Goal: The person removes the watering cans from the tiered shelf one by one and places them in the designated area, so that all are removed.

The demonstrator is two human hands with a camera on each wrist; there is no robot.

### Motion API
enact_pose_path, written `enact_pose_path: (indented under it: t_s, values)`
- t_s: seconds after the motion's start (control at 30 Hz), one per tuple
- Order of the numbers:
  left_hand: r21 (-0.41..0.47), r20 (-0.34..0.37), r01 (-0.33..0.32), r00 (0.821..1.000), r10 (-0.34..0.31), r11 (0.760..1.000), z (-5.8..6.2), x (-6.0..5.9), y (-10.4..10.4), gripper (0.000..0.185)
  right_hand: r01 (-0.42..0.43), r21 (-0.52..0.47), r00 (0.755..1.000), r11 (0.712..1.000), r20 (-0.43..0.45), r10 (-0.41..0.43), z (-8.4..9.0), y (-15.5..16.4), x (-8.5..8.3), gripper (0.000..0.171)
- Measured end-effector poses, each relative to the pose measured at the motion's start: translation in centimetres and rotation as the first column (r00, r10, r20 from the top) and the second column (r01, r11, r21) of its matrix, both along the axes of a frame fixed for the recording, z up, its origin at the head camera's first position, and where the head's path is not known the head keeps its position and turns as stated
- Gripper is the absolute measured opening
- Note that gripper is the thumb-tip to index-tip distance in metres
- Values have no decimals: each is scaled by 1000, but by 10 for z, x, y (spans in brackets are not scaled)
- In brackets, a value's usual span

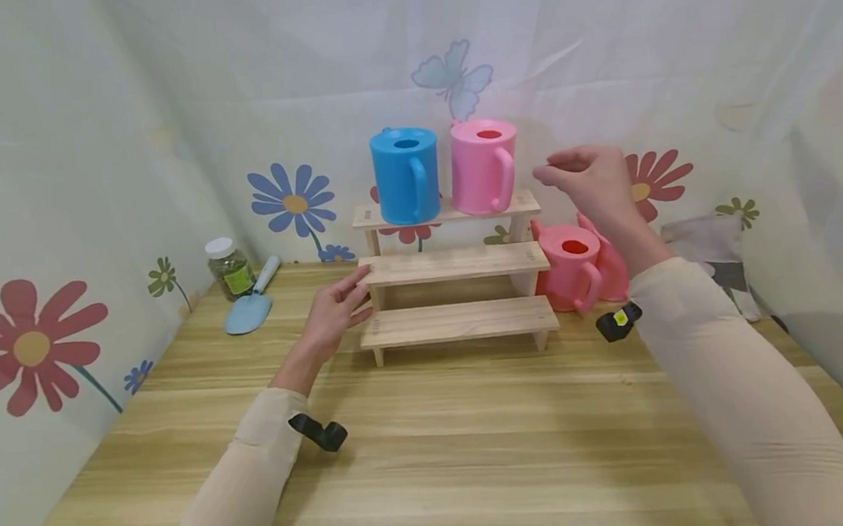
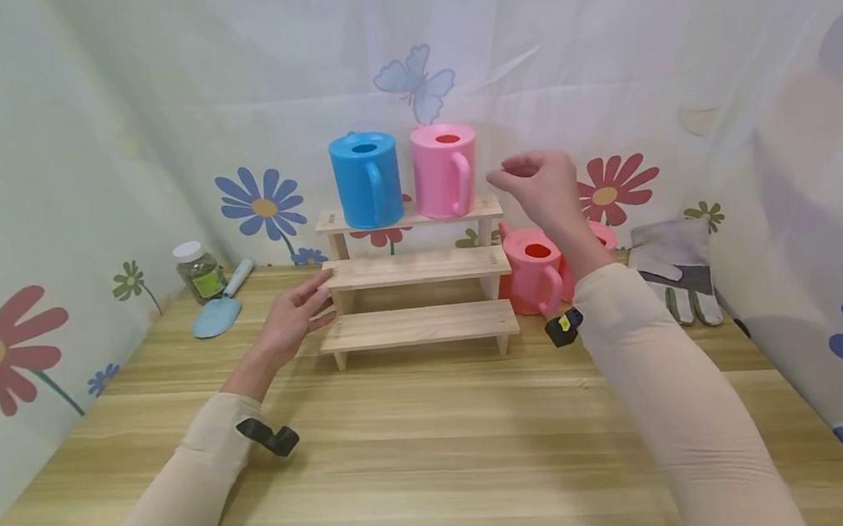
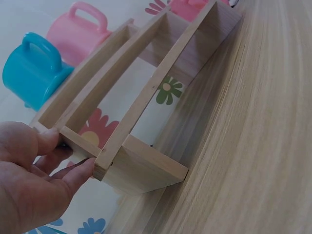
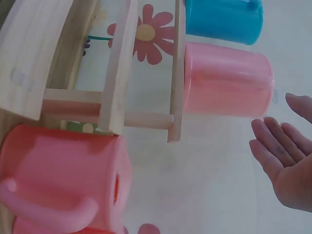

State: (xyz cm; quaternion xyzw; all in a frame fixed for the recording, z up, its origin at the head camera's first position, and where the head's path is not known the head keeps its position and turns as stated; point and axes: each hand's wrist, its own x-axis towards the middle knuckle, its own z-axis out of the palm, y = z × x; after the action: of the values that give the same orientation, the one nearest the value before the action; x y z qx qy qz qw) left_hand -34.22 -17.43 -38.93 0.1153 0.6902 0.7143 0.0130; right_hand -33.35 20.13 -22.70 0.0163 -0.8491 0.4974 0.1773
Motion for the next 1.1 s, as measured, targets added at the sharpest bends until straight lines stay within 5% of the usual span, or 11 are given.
enact_pose_path:
  t_s: [0.2,0.5,0.8,1.1]
  values:
    - [3,3,-4,1000,4,1000,1,0,0,40,15,30,998,999,68,-17,19,-28,-16,63]
    - [-5,5,0,1000,1,1000,3,2,1,40,87,6,994,996,69,-87,25,-57,-32,47]
    - [-8,4,0,1000,0,1000,3,-1,2,40,184,-21,977,983,113,-180,30,-61,-39,33]
    - [-8,12,9,1000,-9,1000,2,-1,1,40,172,-94,976,981,151,-156,24,-53,-36,35]
